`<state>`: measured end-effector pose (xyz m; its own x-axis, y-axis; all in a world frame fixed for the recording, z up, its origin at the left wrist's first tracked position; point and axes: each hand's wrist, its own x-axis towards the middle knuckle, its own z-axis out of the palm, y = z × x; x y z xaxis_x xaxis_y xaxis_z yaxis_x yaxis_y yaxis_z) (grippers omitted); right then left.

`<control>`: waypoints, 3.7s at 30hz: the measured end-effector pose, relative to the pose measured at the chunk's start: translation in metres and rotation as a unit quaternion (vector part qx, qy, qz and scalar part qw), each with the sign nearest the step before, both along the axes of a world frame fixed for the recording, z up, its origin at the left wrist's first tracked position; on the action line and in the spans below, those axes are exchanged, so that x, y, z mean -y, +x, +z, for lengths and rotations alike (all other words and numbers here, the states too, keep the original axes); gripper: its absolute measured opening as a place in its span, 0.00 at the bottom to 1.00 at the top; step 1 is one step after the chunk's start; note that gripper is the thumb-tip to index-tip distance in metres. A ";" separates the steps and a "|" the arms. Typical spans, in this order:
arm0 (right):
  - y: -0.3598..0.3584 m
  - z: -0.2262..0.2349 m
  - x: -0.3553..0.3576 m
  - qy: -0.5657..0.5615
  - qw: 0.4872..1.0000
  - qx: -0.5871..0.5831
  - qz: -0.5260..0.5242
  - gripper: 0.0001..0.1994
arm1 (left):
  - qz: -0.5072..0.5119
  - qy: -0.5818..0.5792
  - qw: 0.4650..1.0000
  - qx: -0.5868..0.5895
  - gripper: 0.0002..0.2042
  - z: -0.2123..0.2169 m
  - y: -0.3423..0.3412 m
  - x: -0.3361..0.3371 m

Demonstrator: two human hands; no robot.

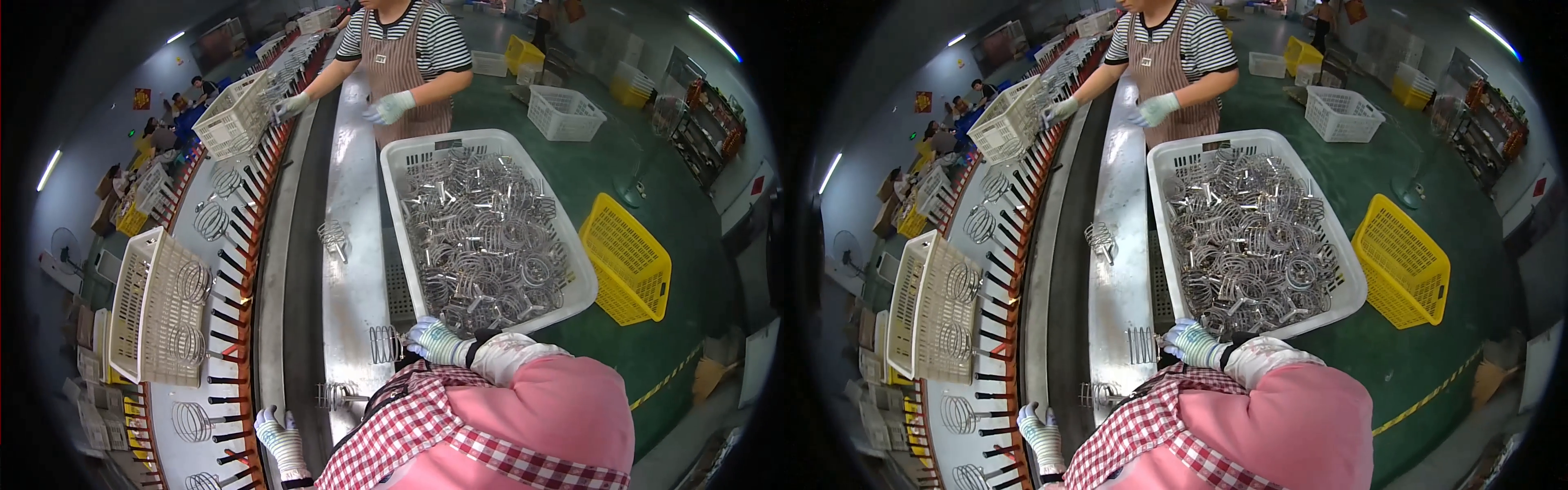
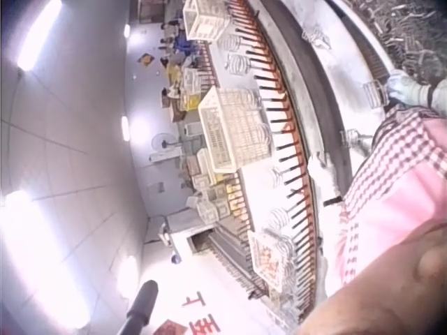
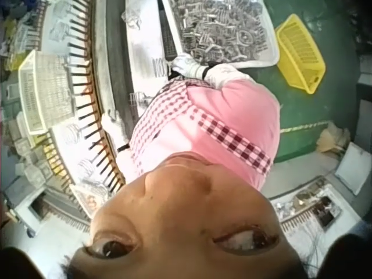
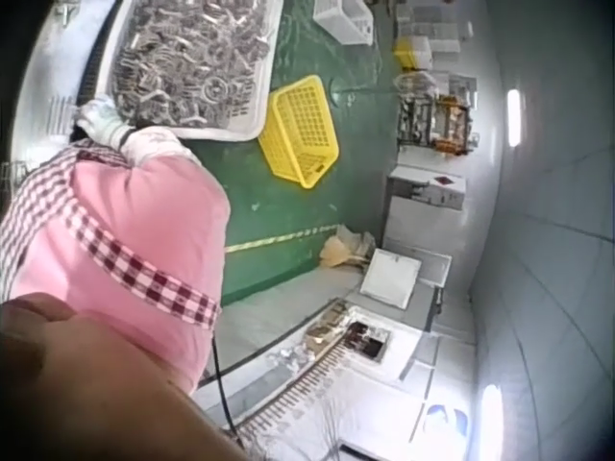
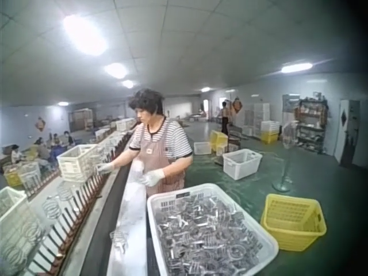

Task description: Placing wire spring components onto vertical pins on a manufacturing conveyor line.

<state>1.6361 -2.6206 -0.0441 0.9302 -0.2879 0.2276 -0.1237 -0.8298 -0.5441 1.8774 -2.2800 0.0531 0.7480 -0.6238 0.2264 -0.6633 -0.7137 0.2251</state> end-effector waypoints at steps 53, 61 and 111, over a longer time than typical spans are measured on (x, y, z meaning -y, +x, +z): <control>0.007 -0.031 0.011 -0.116 0.991 0.046 0.046 0.11 | 0.129 0.105 0.978 -0.122 0.23 -0.050 0.029 -0.005; 0.007 -0.037 0.013 -0.114 0.992 -0.021 0.045 0.11 | 0.123 0.070 0.986 -0.084 0.23 -0.065 0.026 -0.013; 0.032 0.035 0.025 -0.032 0.995 -0.099 -0.005 0.10 | 0.140 0.063 0.988 -0.019 0.19 -0.055 0.057 0.025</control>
